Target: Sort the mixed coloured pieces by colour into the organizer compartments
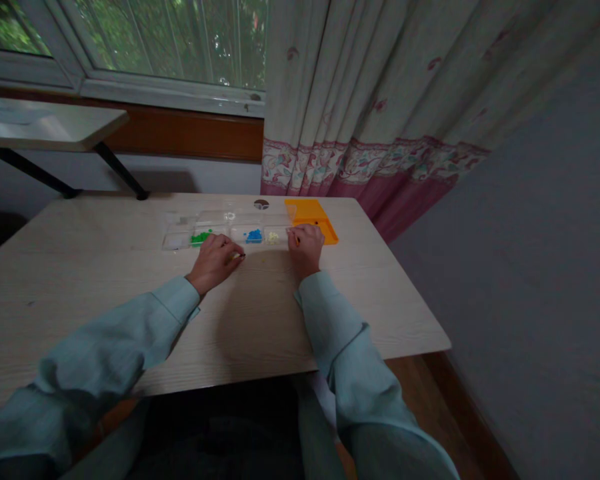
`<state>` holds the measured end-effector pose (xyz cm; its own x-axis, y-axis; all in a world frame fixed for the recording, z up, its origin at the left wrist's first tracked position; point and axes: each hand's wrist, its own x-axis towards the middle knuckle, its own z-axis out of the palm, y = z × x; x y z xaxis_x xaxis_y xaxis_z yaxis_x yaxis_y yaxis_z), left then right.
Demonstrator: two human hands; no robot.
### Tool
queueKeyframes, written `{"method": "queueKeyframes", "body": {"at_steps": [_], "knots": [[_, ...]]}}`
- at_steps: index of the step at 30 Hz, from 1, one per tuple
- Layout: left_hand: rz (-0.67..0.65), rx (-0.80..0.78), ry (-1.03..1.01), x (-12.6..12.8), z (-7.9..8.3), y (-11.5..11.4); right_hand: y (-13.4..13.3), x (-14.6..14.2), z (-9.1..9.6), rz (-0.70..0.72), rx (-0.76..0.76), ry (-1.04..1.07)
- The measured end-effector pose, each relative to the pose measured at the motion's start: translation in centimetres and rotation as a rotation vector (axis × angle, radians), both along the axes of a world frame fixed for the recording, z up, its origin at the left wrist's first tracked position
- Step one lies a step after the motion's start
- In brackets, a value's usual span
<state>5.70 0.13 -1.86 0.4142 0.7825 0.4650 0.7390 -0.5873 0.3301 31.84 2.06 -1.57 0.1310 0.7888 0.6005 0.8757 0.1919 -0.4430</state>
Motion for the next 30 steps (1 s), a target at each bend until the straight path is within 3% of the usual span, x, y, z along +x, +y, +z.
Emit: {"method": "queueKeyframes", "body": {"at_steps": [10,19,23,30], "knots": [[0.003,-0.009,-0.022,-0.2,-0.4,0.5,-0.6,-1.2,0.1,0.081,0.03,-0.059],[0.052,-0.002,-0.223,-0.2,-0.3,0.7,-2.0,-4.6,0.4,0.353,-0.022,-0.199],[0.016,-0.055,-0.286,-0.2,0.0,0.4,-2.8,-6.3,0.2,0.431,-0.01,-0.249],[-0.053,-0.182,-0.416,0.0,-0.1,0.3,-3.3,-7.1,0.2,0.44,-0.038,-0.264]]}}
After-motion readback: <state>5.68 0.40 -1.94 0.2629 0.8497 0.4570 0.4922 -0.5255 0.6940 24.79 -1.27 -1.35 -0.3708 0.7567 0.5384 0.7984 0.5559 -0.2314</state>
